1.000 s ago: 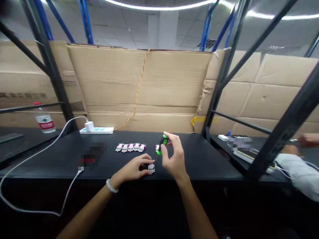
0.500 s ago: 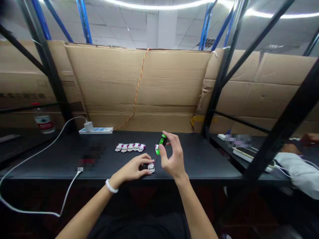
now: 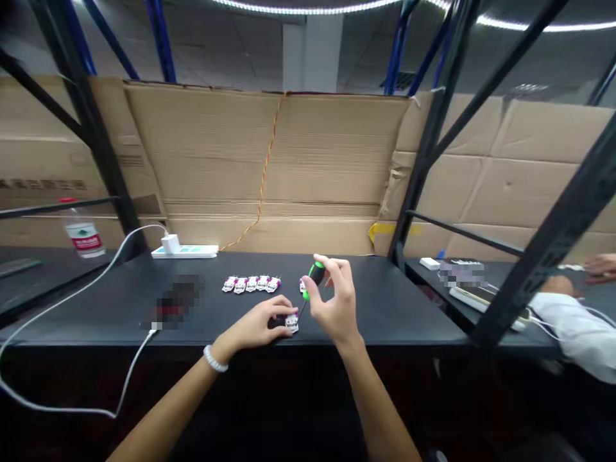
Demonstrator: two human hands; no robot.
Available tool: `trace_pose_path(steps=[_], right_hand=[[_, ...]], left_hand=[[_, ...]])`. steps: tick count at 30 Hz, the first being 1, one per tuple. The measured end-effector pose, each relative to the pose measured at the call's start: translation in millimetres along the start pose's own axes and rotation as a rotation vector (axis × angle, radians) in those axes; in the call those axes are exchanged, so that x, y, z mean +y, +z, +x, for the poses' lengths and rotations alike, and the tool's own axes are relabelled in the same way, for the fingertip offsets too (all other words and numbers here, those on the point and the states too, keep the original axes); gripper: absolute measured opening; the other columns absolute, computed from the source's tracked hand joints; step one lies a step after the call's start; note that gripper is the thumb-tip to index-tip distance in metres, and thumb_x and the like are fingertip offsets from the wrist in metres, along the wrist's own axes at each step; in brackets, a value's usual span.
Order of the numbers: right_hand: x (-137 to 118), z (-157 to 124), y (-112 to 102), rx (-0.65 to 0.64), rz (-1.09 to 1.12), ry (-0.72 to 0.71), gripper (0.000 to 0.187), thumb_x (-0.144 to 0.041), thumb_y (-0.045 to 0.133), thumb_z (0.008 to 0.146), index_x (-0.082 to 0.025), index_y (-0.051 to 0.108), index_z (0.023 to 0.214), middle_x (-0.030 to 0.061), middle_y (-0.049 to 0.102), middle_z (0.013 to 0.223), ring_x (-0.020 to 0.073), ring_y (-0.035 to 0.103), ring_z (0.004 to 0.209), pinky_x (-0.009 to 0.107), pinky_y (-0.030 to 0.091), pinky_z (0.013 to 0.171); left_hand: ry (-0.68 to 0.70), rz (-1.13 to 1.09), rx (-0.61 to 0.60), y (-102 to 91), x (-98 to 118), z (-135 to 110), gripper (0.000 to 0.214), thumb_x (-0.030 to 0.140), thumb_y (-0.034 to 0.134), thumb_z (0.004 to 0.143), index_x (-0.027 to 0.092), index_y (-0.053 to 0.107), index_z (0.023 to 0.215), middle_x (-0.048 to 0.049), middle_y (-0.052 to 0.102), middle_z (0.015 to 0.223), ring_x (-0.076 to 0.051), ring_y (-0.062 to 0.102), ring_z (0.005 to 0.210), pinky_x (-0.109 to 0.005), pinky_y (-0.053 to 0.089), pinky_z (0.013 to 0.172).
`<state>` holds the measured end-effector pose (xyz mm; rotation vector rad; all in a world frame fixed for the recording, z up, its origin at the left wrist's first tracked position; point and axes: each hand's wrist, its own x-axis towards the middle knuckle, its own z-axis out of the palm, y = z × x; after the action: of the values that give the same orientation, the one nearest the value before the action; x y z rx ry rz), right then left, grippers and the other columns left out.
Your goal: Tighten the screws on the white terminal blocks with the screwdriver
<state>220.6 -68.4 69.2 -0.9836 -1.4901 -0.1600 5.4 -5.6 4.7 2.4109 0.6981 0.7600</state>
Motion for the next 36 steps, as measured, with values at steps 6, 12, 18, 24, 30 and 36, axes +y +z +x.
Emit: trace_pose_path(steps=[6, 12, 18, 24, 30, 36], right_hand=[[3.7, -1.8, -0.1, -0.131, 0.157, 0.043, 0.045, -0.029, 0.044, 0.108, -0.028, 0.054, 0.151, 0.0104, 0.066, 0.131, 0.0255, 0.066, 0.112, 0.043, 0.058, 0.094], [0.5, -1.6, 0.9, 0.0, 0.004, 0.029, 0.038, -0.037, 0.07, 0.097, -0.026, 0.067, 0.133, 0.0092, 0.062, 0.115, 0.0239, 0.063, 0.095, 0.04, 0.058, 0.08], [3.0, -0.4, 0.3, -0.115, 0.12, 0.031, 0.049, -0.029, 0.044, 0.108, -0.029, 0.05, 0.156, 0.0108, 0.065, 0.129, 0.0252, 0.066, 0.11, 0.043, 0.059, 0.091], [-1.3, -1.6, 0.8, -0.005, 0.015, 0.018, 0.043, -0.037, 0.07, 0.096, -0.027, 0.067, 0.139, 0.0104, 0.06, 0.119, 0.0227, 0.063, 0.094, 0.04, 0.06, 0.08], [4.1, -1.8, 0.0, -0.141, 0.186, 0.044, 0.05, -0.03, 0.042, 0.109, -0.028, 0.049, 0.158, 0.0114, 0.066, 0.135, 0.0257, 0.067, 0.117, 0.046, 0.058, 0.101], [-1.2, -1.9, 0.1, -0.057, 0.093, 0.015, 0.041, -0.036, 0.064, 0.1, -0.027, 0.064, 0.14, 0.01, 0.066, 0.121, 0.0248, 0.067, 0.102, 0.041, 0.06, 0.087]], left_hand=[[0.002, 0.003, 0.003, 0.1, -0.6, 0.0, 0.043, 0.032, 0.084, 0.09, 0.02, 0.077, 0.131, -0.0106, 0.07, 0.124, -0.026, 0.07, 0.111, -0.037, 0.054, 0.104], [0.007, 0.011, 0.008, 0.6, -1.2, 0.1, 0.042, 0.032, 0.084, 0.09, 0.022, 0.077, 0.131, -0.0099, 0.071, 0.123, -0.026, 0.07, 0.111, -0.038, 0.054, 0.104], [0.011, 0.001, 0.002, 0.6, -1.0, 0.2, 0.042, 0.034, 0.083, 0.091, 0.022, 0.077, 0.131, -0.01, 0.071, 0.123, -0.026, 0.07, 0.112, -0.038, 0.054, 0.105], [0.0, 0.002, 0.003, 0.5, 0.1, -0.2, 0.043, 0.032, 0.083, 0.09, 0.022, 0.077, 0.131, -0.0097, 0.07, 0.124, -0.026, 0.07, 0.111, -0.038, 0.054, 0.104], [0.0, -0.004, -0.002, -0.4, 1.5, -0.1, 0.043, 0.033, 0.082, 0.091, 0.021, 0.077, 0.132, -0.0099, 0.07, 0.123, -0.026, 0.07, 0.11, -0.038, 0.055, 0.103], [-0.003, 0.0, 0.001, -0.7, 2.2, 0.2, 0.042, 0.03, 0.083, 0.09, 0.022, 0.077, 0.131, -0.01, 0.07, 0.124, -0.027, 0.07, 0.112, -0.039, 0.054, 0.106]])
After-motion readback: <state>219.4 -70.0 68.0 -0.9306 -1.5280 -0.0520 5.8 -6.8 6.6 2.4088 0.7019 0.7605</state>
